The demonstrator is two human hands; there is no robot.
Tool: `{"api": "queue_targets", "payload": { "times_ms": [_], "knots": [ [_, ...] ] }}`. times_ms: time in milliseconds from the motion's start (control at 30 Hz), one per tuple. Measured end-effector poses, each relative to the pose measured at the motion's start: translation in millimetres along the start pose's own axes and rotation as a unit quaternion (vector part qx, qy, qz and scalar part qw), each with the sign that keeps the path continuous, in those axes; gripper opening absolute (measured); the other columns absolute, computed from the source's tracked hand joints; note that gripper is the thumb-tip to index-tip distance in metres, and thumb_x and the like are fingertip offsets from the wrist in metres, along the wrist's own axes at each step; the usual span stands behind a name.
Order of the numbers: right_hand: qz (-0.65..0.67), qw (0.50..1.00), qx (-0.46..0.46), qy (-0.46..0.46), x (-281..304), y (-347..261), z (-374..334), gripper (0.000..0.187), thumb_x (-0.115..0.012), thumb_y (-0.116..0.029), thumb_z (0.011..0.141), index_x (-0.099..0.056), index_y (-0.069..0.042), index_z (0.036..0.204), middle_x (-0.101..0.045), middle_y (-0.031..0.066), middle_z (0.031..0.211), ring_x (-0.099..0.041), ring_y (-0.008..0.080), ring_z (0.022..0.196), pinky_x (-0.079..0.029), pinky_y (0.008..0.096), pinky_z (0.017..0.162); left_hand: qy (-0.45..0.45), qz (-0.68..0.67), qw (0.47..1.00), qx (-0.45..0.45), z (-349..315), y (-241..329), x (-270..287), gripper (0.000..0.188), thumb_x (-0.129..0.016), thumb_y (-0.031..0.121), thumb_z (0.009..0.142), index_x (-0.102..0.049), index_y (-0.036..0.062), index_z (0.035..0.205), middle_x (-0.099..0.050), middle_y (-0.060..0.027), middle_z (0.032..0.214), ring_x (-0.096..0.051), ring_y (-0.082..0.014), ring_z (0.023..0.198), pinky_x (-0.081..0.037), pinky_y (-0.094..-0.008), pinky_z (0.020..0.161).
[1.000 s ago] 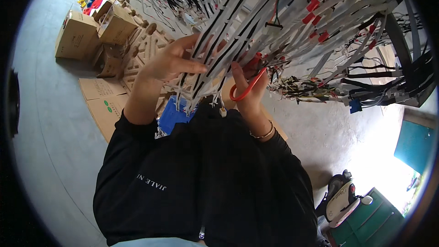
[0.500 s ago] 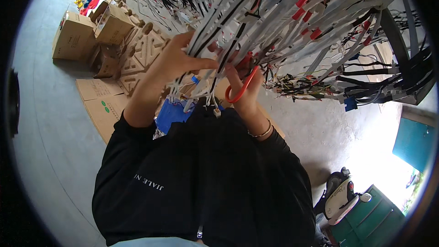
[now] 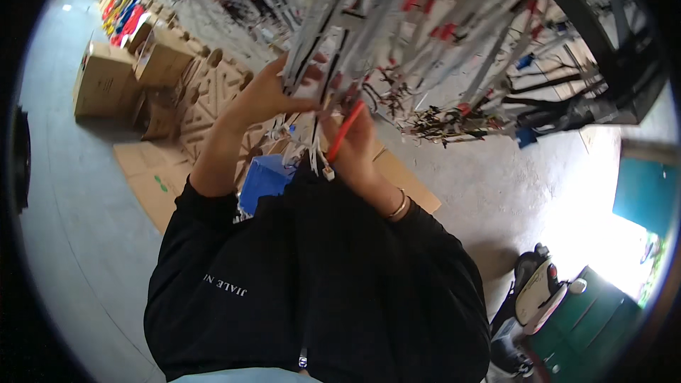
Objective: The person is inspecting and trimming components of wire harnesses hanging on a rack.
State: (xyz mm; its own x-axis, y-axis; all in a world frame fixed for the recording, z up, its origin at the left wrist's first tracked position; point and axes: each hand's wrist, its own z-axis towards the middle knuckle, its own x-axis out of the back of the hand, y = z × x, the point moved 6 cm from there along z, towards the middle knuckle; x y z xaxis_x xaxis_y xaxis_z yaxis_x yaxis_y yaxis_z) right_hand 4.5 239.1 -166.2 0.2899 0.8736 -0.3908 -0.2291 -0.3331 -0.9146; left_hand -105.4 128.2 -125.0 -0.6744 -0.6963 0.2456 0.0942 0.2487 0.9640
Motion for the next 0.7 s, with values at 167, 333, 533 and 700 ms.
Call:
{"api": "queue_targets", "payload": {
  "times_ms": [167,333,533,700],
  "knots": [
    [-0.094,0.996,0.003,0.000,2,13,0,0.045,-0.062,-0.004,0.084,-0.045,0.003,0.125,-0.059,0.0113,0.103,-0.056,0.0163,0.094,-0.047,0.0302,0.079,0.007,0.127,0.989,-0.069,-1,-40,-26,0.091,-0.086,0.020,0.059,-0.034,0.0026,0.132,-0.059,-0.0128,0.116,-0.057,-0.0199,0.107,-0.044,-0.0330,0.092],
    [-0.305,0.946,0.108,0.000,8,-16,11,0.031,-0.063,-0.002,0.078,-0.054,0.004,0.106,-0.062,0.0167,0.089,-0.063,0.0308,0.080,-0.049,0.0353,0.073,0.068,0.043,0.997,-0.005,-4,-42,-29,0.066,-0.078,0.013,0.066,-0.045,0.0029,0.122,-0.064,-0.0088,0.100,-0.061,-0.0172,0.091,-0.048,-0.0321,0.082],
    [-0.352,0.856,0.358,0.123,62,-61,-11,0.035,-0.056,0.007,0.070,-0.057,0.005,0.106,-0.064,0.0178,0.093,-0.063,0.0302,0.084,-0.049,0.0359,0.079,0.023,-0.009,0.998,0.051,-1,-52,4,0.041,-0.076,0.009,0.072,-0.055,0.0007,0.107,-0.062,-0.0042,0.084,-0.059,-0.0120,0.074,-0.048,-0.0293,0.066],
    [-0.326,0.836,0.410,0.167,98,-83,-11,0.023,-0.058,0.006,0.067,-0.058,0.003,0.090,-0.062,0.0166,0.085,-0.061,0.0308,0.075,-0.049,0.0364,0.067,-0.024,-0.139,0.989,0.038,9,-50,12,0.035,-0.075,0.002,0.070,-0.059,-0.0017,0.102,-0.061,-0.0041,0.079,-0.060,-0.0127,0.072,-0.048,-0.0280,0.066]
  ]
}}
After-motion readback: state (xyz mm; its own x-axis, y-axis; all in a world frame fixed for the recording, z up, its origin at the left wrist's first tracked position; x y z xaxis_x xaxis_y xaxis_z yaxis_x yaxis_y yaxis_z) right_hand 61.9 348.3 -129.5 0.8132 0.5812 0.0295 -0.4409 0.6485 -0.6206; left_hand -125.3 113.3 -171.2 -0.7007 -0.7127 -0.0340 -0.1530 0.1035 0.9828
